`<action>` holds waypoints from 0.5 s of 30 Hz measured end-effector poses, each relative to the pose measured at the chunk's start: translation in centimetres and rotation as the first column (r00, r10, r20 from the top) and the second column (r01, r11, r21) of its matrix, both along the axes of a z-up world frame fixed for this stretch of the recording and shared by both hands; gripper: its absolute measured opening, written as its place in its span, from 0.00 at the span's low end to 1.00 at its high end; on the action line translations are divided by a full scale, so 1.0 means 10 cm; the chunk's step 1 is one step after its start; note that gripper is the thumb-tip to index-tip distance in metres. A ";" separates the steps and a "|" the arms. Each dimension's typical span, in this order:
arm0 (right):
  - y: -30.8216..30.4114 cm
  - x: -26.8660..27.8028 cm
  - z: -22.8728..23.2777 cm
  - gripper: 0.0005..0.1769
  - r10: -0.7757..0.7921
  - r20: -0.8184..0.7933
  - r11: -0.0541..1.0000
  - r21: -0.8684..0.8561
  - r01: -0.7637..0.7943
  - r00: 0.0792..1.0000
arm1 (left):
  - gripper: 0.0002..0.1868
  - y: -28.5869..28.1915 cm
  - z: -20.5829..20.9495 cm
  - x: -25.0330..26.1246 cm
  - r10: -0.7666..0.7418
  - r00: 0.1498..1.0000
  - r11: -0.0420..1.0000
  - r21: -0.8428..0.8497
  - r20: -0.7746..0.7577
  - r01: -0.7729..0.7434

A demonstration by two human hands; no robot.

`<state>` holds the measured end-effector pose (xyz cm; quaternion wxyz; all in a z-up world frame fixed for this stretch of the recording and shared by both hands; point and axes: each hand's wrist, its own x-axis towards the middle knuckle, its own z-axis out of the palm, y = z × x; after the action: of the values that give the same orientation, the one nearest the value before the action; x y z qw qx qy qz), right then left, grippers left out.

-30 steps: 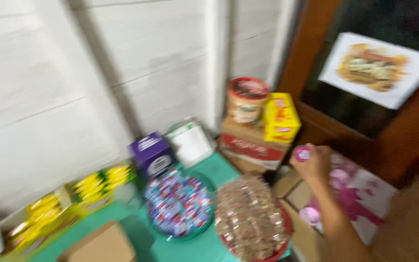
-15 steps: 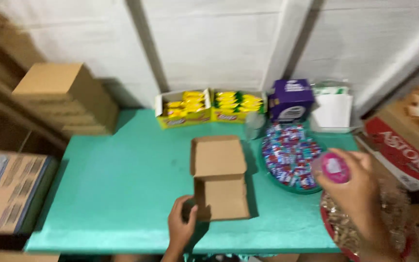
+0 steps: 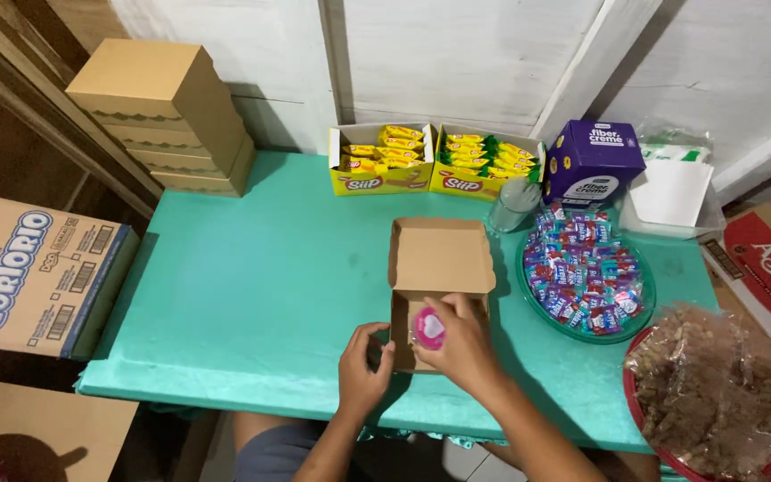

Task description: Packing small cardboard boxes with various snack items and closing them.

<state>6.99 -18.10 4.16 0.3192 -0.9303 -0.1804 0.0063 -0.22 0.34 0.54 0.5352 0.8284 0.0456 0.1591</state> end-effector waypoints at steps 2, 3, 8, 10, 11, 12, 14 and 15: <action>0.12 0.00 0.04 0.47 -0.006 0.064 0.995 -0.097 0.012 0.998 | 0.14 0.00 0.03 0.00 0.007 1.000 1.000 -0.009 -0.007 -0.007; 0.17 0.00 0.07 0.46 -0.005 0.127 0.981 -0.192 0.030 0.992 | 0.13 -0.01 0.05 -0.01 0.012 1.000 1.000 -0.018 -0.015 -0.013; 0.29 0.00 -0.13 0.35 -0.032 0.189 0.981 -0.182 0.067 0.981 | 0.14 0.00 0.12 -0.03 0.002 1.000 1.000 -0.031 -0.014 -0.003; 0.32 0.00 -0.13 0.31 -0.040 0.203 0.985 -0.154 0.072 0.978 | 0.14 0.00 0.12 -0.01 -0.001 1.000 0.999 -0.033 -0.017 0.000; 0.34 -0.03 -0.09 0.30 -0.028 0.179 0.988 -0.142 0.054 0.983 | 0.14 0.00 0.11 -0.01 -0.005 1.000 1.000 -0.029 -0.010 0.005; 0.37 -0.05 -0.06 0.30 -0.016 0.156 0.991 -0.129 0.037 0.988 | 0.13 0.00 0.10 -0.01 -0.009 1.000 1.000 -0.025 -0.004 0.009; 0.36 -0.03 -0.10 0.27 -0.028 0.179 0.993 -0.109 0.049 0.983 | 0.13 -0.01 0.10 -0.01 -0.011 1.000 1.000 -0.025 -0.006 0.010; 0.36 -0.03 -0.12 0.26 -0.040 0.199 0.995 -0.086 0.058 0.979 | 0.13 0.00 0.09 -0.01 -0.010 1.000 1.000 -0.023 -0.010 0.010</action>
<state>6.73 -14.50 2.97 0.2568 -0.9442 -0.1879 -0.0856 -0.35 0.33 1.48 0.5450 0.8233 0.0461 0.1516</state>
